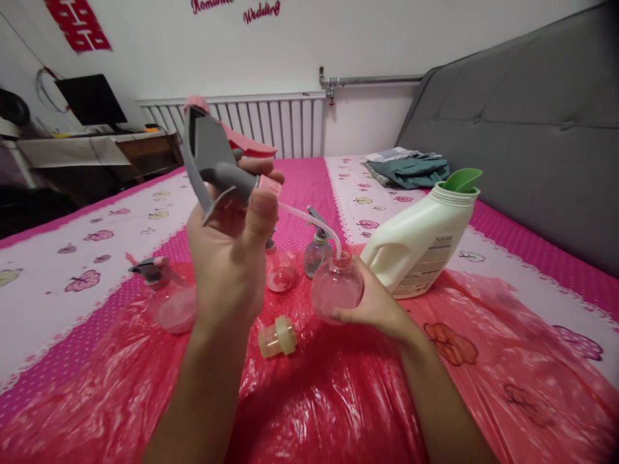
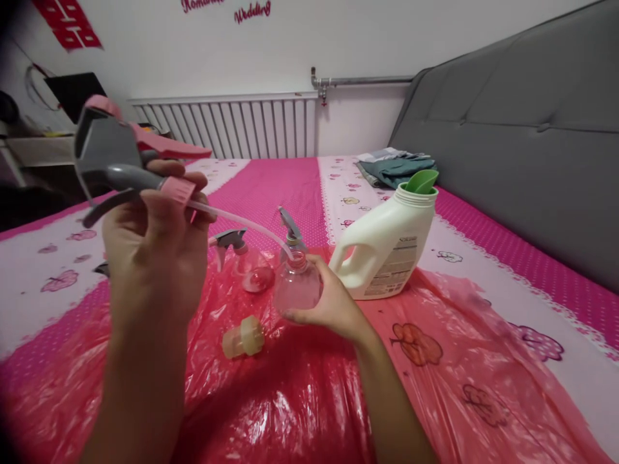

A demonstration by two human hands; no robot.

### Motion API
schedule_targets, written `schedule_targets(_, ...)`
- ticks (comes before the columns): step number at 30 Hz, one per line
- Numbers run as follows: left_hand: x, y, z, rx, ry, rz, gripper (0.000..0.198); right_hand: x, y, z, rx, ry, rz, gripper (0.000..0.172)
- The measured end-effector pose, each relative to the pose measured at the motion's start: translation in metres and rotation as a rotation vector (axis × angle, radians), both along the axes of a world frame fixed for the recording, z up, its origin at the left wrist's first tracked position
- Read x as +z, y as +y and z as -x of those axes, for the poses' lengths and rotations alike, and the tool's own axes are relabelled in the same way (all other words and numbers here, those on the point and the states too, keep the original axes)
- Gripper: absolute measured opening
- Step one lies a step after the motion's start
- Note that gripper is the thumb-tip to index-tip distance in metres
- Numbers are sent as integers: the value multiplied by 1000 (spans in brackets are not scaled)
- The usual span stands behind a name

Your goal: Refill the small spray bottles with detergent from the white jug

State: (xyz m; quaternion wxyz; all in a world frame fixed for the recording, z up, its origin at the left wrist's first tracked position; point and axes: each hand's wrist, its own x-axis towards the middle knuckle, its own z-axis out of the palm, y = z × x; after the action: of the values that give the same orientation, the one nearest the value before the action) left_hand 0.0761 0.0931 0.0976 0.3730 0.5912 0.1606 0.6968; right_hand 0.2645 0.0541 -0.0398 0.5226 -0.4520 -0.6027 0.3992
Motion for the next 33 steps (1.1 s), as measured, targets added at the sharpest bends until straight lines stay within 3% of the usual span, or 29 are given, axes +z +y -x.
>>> schedule_targets(4,25,-4,8,-55,-108,-129,36,4,-2,0,-28,-3,5,91)
schedule_targets(7,41,-6,20,-50,-113,-149,43,4,-5,0,-37,-28,15,91)
schedule_targets(11,41,-4,37,-40,-68,-107,41,4,-8,-1,-49,-74,6,89)
schedule_targets(15,23,-9,58,46,48,-5,33,7,-11,-3,-65,-125,-19,85)
schedule_targets(19,-1,-25,70,115,352,128,26,22,-18,-7,-97,-177,-18,84)
schedule_targets(24,-31,-33,56,-229,660,231,37,56,-35,-18,-195,-249,19,96)
schedule_targets(26,-43,-34,48,-319,770,224,37,67,-42,-23,-252,-240,15,91)
schedule_targets(30,-66,-36,37,-433,963,120,25,78,-55,-36,-324,-196,-25,81)
schedule_targets(33,-83,-36,29,-449,1193,-111,25,77,-63,-46,-366,-193,-28,82)
